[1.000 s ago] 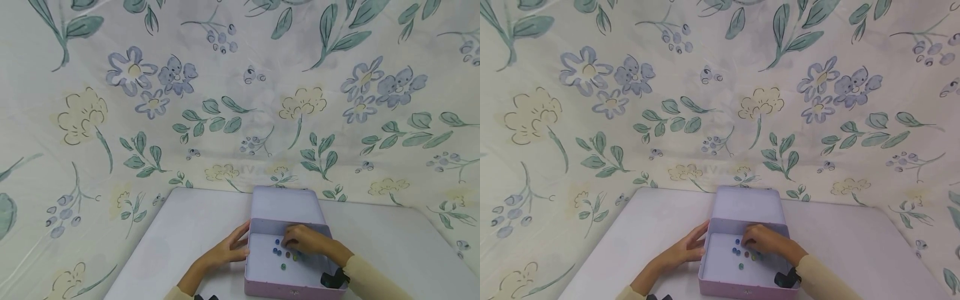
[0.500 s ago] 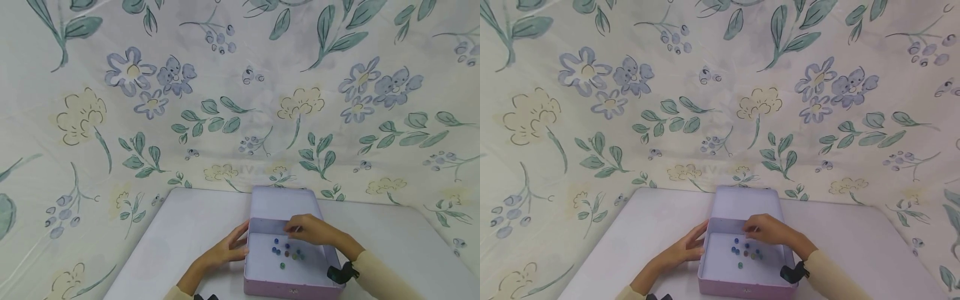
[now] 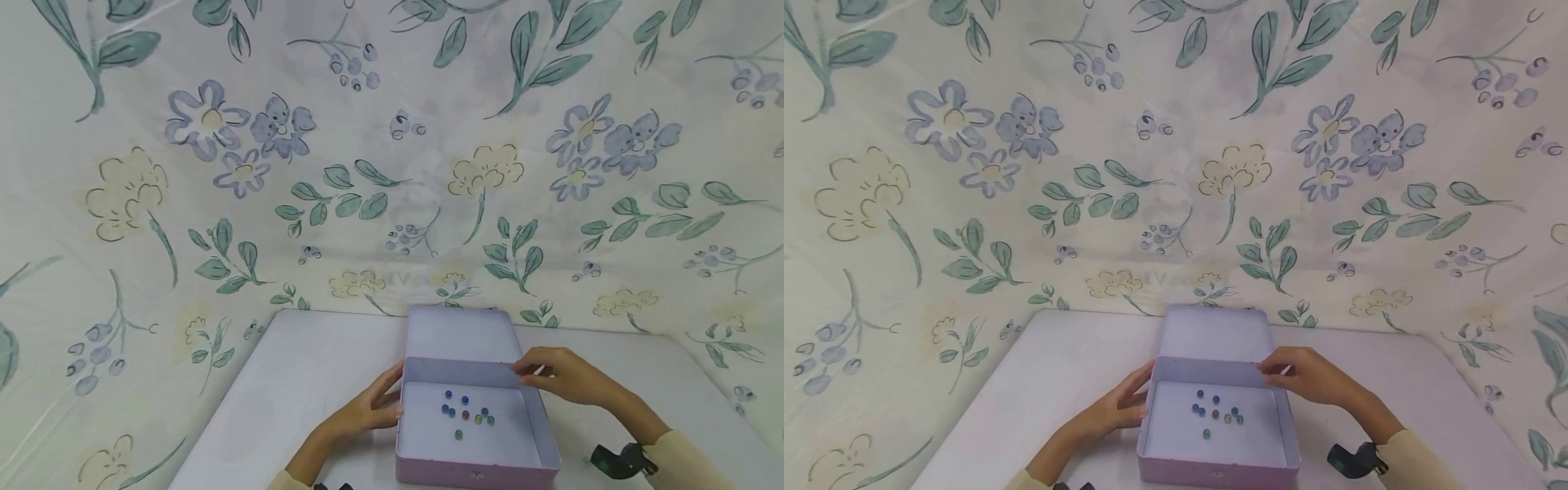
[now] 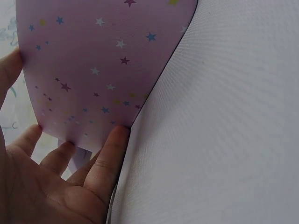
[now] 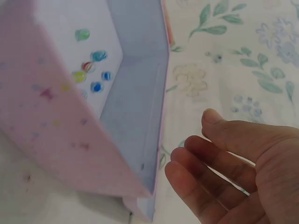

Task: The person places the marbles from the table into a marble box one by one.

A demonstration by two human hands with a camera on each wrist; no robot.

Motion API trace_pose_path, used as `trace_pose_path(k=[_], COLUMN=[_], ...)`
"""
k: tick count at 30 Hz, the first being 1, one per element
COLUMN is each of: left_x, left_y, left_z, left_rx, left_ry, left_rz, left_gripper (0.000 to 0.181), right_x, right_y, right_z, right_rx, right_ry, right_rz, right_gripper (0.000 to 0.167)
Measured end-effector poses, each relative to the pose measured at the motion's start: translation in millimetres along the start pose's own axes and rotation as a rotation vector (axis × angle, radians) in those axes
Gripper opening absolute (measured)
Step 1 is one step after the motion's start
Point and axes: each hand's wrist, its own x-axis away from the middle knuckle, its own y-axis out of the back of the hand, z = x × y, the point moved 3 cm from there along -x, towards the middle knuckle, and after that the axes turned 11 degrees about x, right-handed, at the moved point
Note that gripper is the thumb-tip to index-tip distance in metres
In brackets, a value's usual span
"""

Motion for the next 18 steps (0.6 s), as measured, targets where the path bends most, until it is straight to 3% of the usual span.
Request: trace_pose_path(k=[11, 18], left_x=[0.6, 0.9], left_y=[-0.3, 0.4], left_z=[-2.4, -2.5], left_rx=[-0.027, -0.025], left_ry=[-0.003, 0.0], left_rz=[-0.009, -0.006], left_gripper=[0.083, 0.083], right_x=[46.3, 61.5], right_y=[6.4, 1.8], right_z=[-23.0, -28.4], right_rx=[0.0, -0.02], right_ry=[-0.032, -0.02], right_rz=[-0.07, -0.078], right_gripper=[0.018, 0.016])
